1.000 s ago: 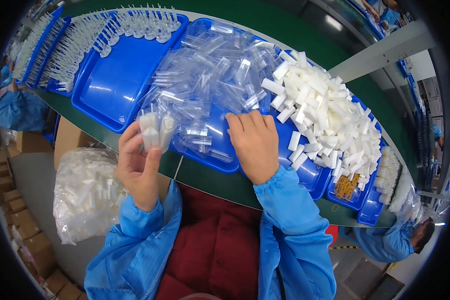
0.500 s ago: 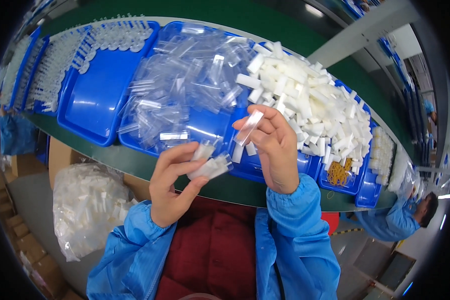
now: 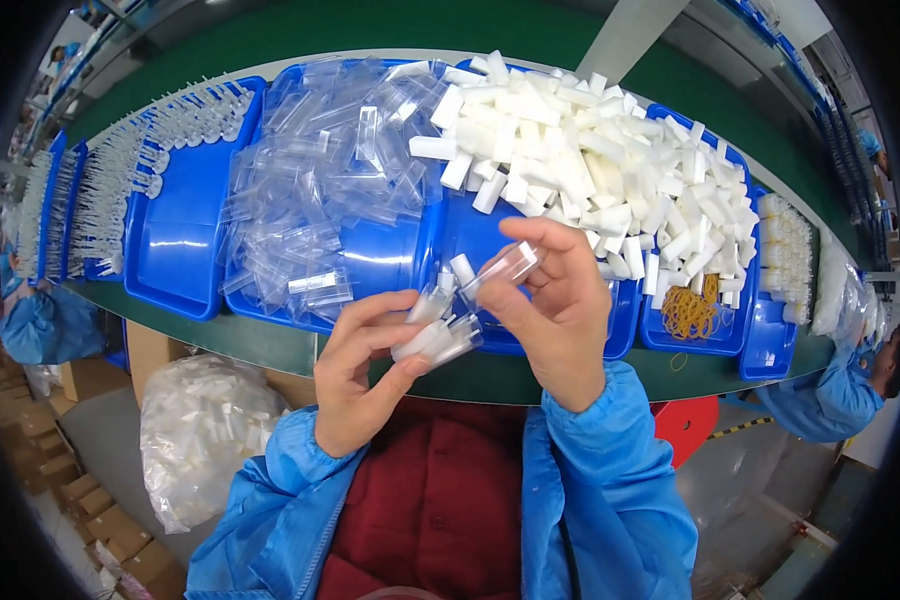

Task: The person assembles small components by fitting foam blocks and transparent sleeves onto plastic pin bases, then bundles the assembled pieces together and secures them with a rubber band.

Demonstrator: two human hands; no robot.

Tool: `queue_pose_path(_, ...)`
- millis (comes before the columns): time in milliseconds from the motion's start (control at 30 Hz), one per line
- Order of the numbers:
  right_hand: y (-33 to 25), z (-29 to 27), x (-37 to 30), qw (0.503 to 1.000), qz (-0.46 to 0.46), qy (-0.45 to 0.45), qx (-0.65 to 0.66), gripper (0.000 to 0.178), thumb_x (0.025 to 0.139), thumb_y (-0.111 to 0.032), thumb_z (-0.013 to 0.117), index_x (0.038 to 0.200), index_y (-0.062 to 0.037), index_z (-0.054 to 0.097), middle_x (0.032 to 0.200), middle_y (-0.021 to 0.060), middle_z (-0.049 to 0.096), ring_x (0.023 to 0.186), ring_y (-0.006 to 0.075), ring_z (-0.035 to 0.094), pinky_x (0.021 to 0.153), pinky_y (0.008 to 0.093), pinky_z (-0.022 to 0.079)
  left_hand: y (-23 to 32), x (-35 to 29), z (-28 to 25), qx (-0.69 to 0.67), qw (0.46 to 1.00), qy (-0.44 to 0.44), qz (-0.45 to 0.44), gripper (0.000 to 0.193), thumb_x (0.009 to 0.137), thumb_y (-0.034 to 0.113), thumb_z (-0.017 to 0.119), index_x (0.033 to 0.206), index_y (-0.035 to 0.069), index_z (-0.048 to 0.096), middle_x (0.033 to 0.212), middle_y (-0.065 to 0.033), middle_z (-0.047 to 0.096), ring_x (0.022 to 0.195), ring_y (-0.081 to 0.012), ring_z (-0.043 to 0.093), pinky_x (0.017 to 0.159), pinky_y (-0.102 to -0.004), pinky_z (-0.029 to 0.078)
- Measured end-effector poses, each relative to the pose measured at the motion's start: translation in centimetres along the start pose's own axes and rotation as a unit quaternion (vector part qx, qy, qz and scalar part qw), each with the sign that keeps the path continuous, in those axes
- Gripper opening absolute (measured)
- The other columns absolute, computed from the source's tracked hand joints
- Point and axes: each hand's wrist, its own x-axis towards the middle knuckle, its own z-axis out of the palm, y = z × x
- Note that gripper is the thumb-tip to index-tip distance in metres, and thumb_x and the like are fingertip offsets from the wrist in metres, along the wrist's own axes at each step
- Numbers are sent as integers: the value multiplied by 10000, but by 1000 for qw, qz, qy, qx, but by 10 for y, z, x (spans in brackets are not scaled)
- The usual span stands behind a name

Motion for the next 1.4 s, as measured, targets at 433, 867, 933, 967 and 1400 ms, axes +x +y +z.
queue_pose_path(433,18,-4,-2,999,27,23,5,299,840,-129,792,917,-96,506,818,103,685,971,197,608,850,344,495,-1,5,14,-3,1000,-1,4,249,859,3,741,1105,-1,699,1324,-167,560,1099,-249,648,833,-300,562)
queue_pose_path(867,33,2,-18,998,-30,49,-27,419,777,-37,844,1035,-20,515,1022,150,647,926,172,681,810,280,538,-7,2,16,26,999,-21,21,243,897,-29,679,1139,-39,653,1362,-195,494,1162,-268,610,914,-346,570)
queue_pose_path(933,39,2,-20,996,-61,60,-28,420,777,-23,840,1042,-18,514,1035,148,637,931,173,684,813,277,538,-5,2,19,12,1000,14,10,226,868,3,724,1093,6,695,1310,-166,568,1106,-258,643,882,-326,535)
queue_pose_path(967,41,2,-20,995,-81,48,-39,421,775,-23,841,1041,-20,515,1051,148,627,928,176,688,815,279,540,-5,2,20,13,1000,14,9,226,868,3,724,1093,6,695,1310,-166,568,1106,-258,643,882,-326,535)
queue_pose_path(1400,50,-3,-27,987,-126,34,-97,413,754,-21,849,1017,-26,530,1084,165,618,915,202,702,808,298,558,14,7,27,190,981,5,40,169,833,-20,732,998,-10,696,1233,-171,611,1081,-289,630,907,-361,517)
